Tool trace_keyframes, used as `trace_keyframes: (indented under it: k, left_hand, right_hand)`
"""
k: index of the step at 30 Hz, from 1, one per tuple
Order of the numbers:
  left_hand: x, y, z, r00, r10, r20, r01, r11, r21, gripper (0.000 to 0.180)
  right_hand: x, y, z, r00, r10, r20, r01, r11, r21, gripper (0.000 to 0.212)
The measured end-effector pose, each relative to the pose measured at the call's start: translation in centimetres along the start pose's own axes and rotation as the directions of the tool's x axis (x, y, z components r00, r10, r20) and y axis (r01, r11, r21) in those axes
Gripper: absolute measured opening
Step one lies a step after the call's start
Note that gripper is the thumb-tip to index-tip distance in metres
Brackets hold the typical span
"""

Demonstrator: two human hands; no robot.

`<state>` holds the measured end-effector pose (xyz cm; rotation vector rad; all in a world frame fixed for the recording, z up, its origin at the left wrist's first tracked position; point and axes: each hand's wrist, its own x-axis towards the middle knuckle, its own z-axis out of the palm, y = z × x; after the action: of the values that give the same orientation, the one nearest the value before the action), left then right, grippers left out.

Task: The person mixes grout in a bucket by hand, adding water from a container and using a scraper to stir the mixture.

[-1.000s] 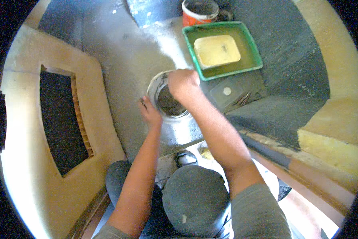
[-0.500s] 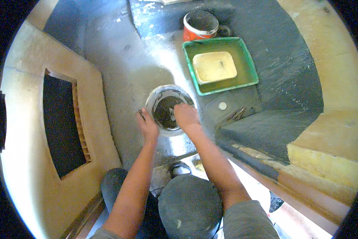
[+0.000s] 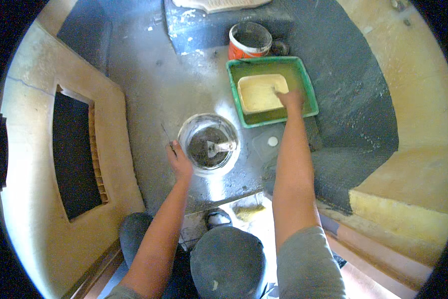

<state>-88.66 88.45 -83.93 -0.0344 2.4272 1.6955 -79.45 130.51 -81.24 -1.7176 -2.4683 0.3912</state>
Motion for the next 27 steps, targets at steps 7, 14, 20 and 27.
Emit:
trace_keyframes:
  k: [7,14,20,27]
  left_hand:
    - [0.0,0.9,-0.9,1.000,0.025,0.002,-0.025,0.998,0.051,0.043]
    - [-0.5,2.5,-1.1,1.000,0.007,0.021,-0.007,1.000,0.013,0.041]
    - [0.1,1.1,-1.2,1.000,0.003,0.013,-0.003,0.999,0.052,0.042]
    - [0.3,0.2,-1.7,1.000,0.006,-0.011,-0.005,0.995,0.096,0.049]
  right_hand:
    - [1.6,5.3,4.5,0.987,0.133,0.093,-0.161,0.864,0.476,0.051]
    - [1.4,2.1,-2.8,0.843,-0.080,-0.532,0.110,0.994,0.025,0.041]
    - [-1.9,-0.3,1.0,0.948,-0.117,-0.297,0.136,0.990,0.043,0.057]
    - [-4.1,-0.5,-1.0,0.896,0.372,0.242,-0.392,0.405,0.826,0.064]
